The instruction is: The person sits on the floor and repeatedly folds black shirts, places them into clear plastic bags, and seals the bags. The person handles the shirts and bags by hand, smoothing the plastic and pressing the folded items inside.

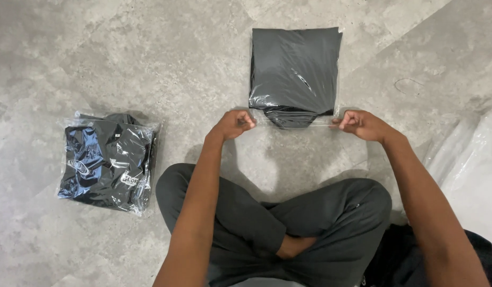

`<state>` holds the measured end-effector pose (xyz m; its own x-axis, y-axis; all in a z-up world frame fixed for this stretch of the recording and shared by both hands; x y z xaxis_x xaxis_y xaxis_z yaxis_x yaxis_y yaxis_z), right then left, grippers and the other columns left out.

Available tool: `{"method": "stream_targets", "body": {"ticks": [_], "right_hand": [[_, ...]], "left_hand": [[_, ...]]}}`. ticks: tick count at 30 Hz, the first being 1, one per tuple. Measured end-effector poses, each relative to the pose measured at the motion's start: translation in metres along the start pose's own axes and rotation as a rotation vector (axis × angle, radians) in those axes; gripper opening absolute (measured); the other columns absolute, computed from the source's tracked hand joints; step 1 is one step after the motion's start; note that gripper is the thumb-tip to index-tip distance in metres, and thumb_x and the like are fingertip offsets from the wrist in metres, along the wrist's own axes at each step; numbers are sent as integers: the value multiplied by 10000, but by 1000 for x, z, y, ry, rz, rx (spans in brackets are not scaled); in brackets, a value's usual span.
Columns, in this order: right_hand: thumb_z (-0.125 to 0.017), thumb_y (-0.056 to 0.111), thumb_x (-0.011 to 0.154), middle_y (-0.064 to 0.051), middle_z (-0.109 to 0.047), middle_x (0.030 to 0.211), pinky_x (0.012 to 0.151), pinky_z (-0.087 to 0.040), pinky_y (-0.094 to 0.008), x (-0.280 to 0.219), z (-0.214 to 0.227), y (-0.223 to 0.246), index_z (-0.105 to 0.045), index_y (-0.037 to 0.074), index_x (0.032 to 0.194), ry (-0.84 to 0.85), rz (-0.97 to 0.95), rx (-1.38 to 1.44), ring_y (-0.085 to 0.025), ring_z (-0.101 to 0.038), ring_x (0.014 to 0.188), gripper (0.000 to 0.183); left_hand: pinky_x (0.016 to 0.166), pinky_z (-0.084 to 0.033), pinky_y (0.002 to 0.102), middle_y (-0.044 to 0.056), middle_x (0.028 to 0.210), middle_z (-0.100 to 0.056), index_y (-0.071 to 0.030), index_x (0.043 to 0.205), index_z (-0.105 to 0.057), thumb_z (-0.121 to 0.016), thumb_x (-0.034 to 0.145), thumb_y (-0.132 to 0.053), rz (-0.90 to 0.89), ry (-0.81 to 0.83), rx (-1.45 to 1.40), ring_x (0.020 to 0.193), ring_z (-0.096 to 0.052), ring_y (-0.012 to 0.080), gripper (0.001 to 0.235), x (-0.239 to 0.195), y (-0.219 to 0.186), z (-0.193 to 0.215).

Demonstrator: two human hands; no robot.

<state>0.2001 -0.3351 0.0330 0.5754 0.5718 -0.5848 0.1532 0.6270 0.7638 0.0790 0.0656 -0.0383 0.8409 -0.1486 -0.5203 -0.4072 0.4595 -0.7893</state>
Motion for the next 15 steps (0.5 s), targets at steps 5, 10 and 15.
{"method": "stream_targets", "body": {"ticks": [5, 10, 15], "right_hand": [[-713, 147, 949, -76, -788, 902, 759, -502, -274, 17, 10, -12, -726, 44, 985, -109, -108, 121, -142, -666, 826, 109], [-772, 191, 856, -82, -730, 754, 672, -473, -337, 39, 5, -32, -786, 123, 869, -238, -153, -42, -196, -635, 711, 71], [-826, 363, 783, -76, -728, 784, 738, -523, -374, 64, 2, -67, -801, 203, 832, -353, -230, -295, -275, -710, 809, 170]], "left_hand": [[864, -580, 387, 110, 908, -788, -97, 984, -780, -786, 876, -193, 78, -167, -190, 870, -732, 206, 145, 9, -8, 6], [801, -596, 374, 52, 811, -760, -151, 887, -801, -826, 786, -239, 120, -297, -74, 820, -744, 217, 137, 40, 18, -7], [729, -609, 383, 69, 784, -696, -131, 771, -770, -878, 732, -215, 119, -406, 18, 785, -734, 247, 143, 49, 25, -16]]}}
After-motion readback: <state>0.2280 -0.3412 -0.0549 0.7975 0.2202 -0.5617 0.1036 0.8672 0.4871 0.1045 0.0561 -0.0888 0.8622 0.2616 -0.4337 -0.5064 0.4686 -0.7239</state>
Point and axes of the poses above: each hand's wrist, its own x-axis towards the middle knuckle, its own z-axis out of the back of the hand, y = z × x, the point moved 3 cm from there along x, towards the middle knuckle
